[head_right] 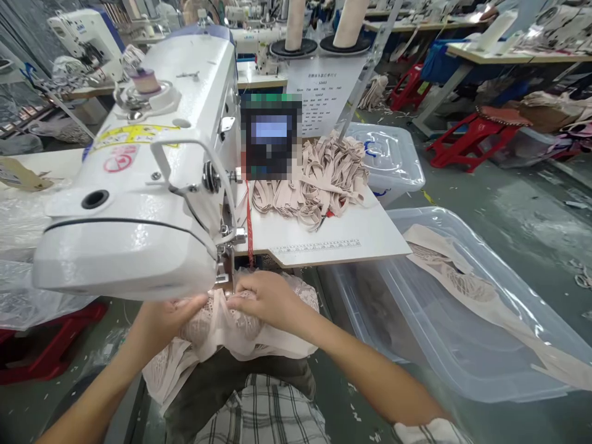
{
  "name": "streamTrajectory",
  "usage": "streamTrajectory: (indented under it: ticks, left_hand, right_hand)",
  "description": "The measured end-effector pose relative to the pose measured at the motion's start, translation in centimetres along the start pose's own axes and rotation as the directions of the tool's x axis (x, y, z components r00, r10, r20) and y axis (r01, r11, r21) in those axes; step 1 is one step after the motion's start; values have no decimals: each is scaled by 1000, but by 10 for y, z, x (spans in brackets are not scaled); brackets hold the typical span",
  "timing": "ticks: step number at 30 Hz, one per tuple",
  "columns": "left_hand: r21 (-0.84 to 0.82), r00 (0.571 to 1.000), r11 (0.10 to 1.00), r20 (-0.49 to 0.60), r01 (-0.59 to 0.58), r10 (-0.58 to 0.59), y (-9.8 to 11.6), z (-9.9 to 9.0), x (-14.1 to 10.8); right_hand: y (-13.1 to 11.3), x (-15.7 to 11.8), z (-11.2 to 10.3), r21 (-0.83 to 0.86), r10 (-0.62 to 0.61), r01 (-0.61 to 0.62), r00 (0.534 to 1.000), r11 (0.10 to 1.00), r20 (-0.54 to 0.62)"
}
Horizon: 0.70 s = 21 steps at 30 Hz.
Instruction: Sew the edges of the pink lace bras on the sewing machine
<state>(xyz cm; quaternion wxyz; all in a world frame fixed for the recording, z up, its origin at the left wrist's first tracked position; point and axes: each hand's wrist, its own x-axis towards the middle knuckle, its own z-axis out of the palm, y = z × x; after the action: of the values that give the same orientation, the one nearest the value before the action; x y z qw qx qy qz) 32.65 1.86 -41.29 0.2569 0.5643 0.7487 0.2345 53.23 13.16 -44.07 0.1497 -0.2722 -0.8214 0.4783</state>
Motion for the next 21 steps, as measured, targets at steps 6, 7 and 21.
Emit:
streamTrajectory:
  ticks: [6, 7, 21]
  left_hand:
    - [37, 975, 986, -148, -161, 165, -14, 1, 17]
    - [48, 972, 985, -161, -163, 169, -16, 1, 19]
    - [127, 944, 984, -290, -127, 159, -51, 7, 19]
  right_hand:
    - [12, 13, -6, 107, 14, -14, 1000, 994, 2]
    - [13, 15, -7, 109, 12, -12, 1000, 994, -3]
    - [7, 23, -17, 160, 27, -28, 1000, 987, 4]
